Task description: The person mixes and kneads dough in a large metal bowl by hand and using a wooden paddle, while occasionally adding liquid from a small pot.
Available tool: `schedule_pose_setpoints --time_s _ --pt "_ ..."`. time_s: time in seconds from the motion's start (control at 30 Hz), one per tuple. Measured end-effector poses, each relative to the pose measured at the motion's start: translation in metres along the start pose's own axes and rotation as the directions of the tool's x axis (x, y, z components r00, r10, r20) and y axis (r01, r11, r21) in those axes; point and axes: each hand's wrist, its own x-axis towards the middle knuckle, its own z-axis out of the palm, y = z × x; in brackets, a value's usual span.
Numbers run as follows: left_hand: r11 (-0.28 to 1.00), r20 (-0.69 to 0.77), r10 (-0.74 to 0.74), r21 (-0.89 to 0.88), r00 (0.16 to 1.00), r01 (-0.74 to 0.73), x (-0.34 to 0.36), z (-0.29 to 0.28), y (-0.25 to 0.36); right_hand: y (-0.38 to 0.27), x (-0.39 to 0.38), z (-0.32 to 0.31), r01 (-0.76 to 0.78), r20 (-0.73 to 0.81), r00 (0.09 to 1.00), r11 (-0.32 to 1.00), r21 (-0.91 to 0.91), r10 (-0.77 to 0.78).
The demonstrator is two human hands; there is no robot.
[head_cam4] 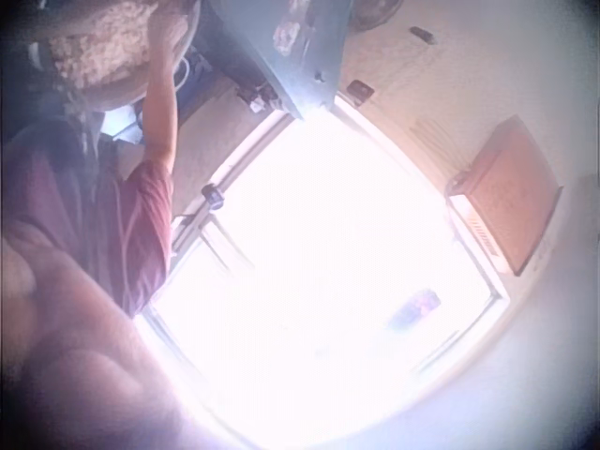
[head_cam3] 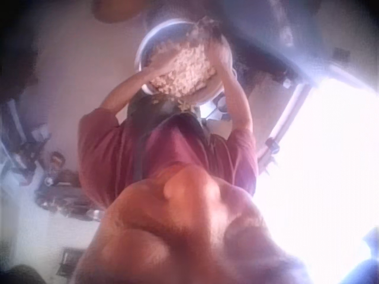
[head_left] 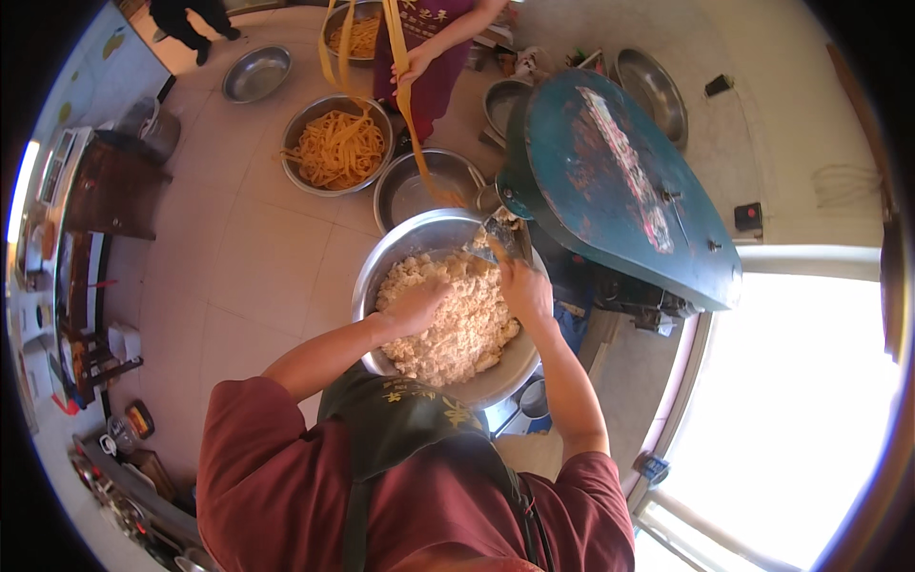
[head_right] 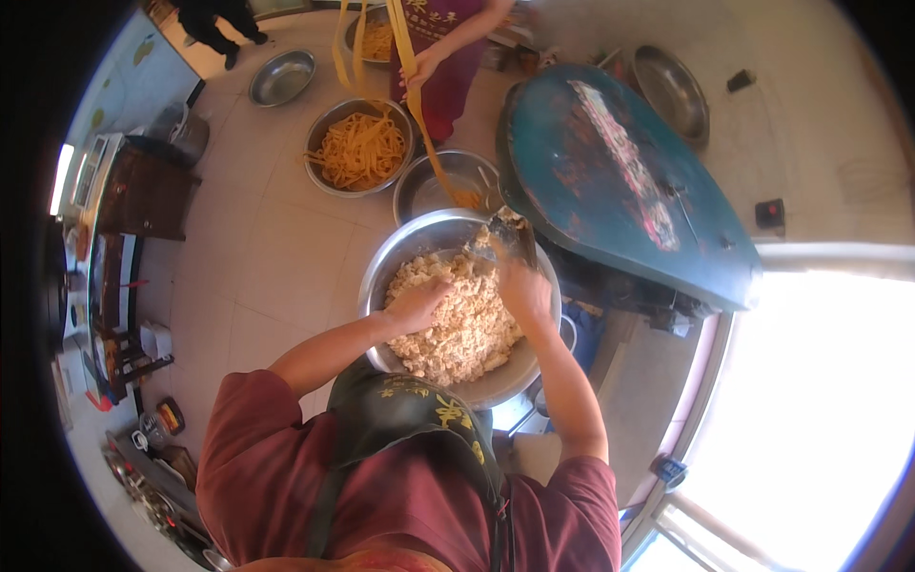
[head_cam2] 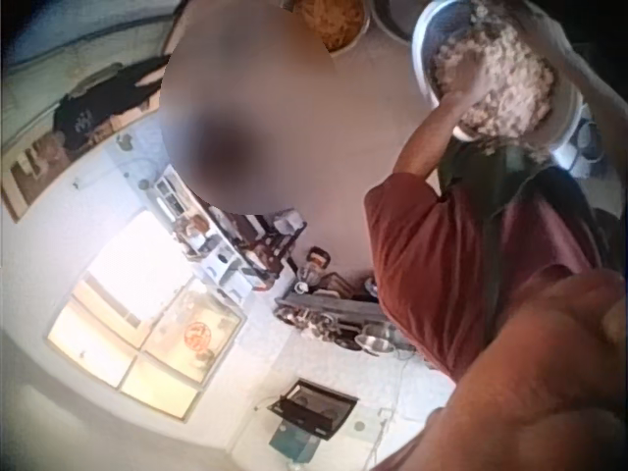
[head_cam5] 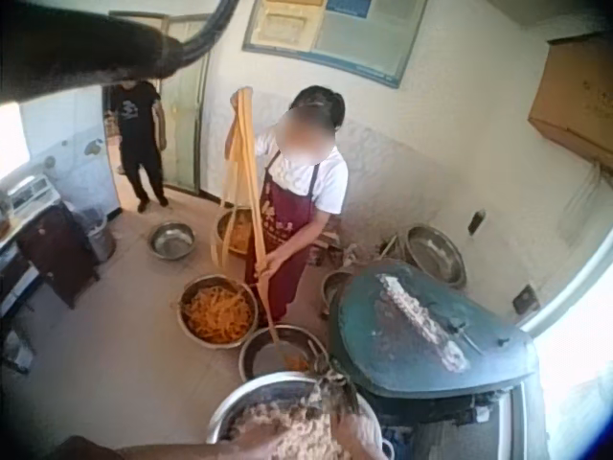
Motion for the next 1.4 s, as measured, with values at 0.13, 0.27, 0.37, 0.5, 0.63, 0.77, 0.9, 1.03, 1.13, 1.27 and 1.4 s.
schedule_pose_setpoints --time_s 0.13,0.27,0.37,0.5,0.63,0.77,0.9,1.03,1.13,1.27,1.4 --pt "0.965 -0.096 0.262 0.028 0.96 -0.26 0.015 0.019 -0.004 0.025 0.057 0.029 -0.128 -0.043 0.991 0.99 -0.061 0.125" --pt "0.985 -0.08 0.164 -0.04 0.983 -0.168 -0.002 -0.012 0.006 0.009 0.025 0.005 -0.1 0.006 0.995 0.995 0.007 0.1" --pt "0.981 -0.035 -0.02 -0.192 0.999 0.013 -0.004 -0.015 0.011 -0.002 -0.005 -0.002 0.093 0.089 0.992 0.992 -0.088 -0.085" --pt "0.992 0.04 -0.037 -0.123 0.999 0.042 0.011 0.001 0.011 0.013 0.061 0.025 -0.221 0.178 0.958 0.974 -0.049 0.227" --pt "0.989 0.051 -0.044 -0.14 0.998 0.051 0.0 -0.006 0.001 0.008 0.034 0.01 -0.063 -0.018 0.998 0.998 -0.03 0.062" --pt "0.991 0.099 -0.093 -0.084 0.991 0.102 0.01 0.006 -0.003 0.03 0.059 0.032 -0.175 -0.05 0.983 0.985 -0.01 0.174" --pt "0.989 -0.02 -0.023 -0.147 1.0 0.02 0.002 0.011 -0.024 0.011 0.05 0.035 -0.213 -0.111 0.968 0.972 0.104 0.224" --pt "0.995 -0.021 -0.062 -0.082 0.998 0.06 0.002 0.009 -0.021 0.008 0.049 0.036 -0.129 -0.086 0.989 0.989 -0.07 0.123" --pt "0.998 -0.101 0.041 -0.045 0.994 -0.046 0.002 0.039 -0.039 0.022 0.065 0.044 -0.195 -0.104 0.977 0.978 -0.08 0.186" --pt "0.98 0.054 -0.168 -0.103 0.984 0.173 -0.009 0.013 -0.037 0.0 0.035 0.015 -0.14 -0.057 0.989 0.99 -0.02 0.138" --pt "0.987 -0.106 -0.011 -0.159 0.994 -0.006 -0.005 0.029 -0.031 0.032 0.058 0.037 -0.211 -0.089 0.975 0.971 -0.108 0.202"
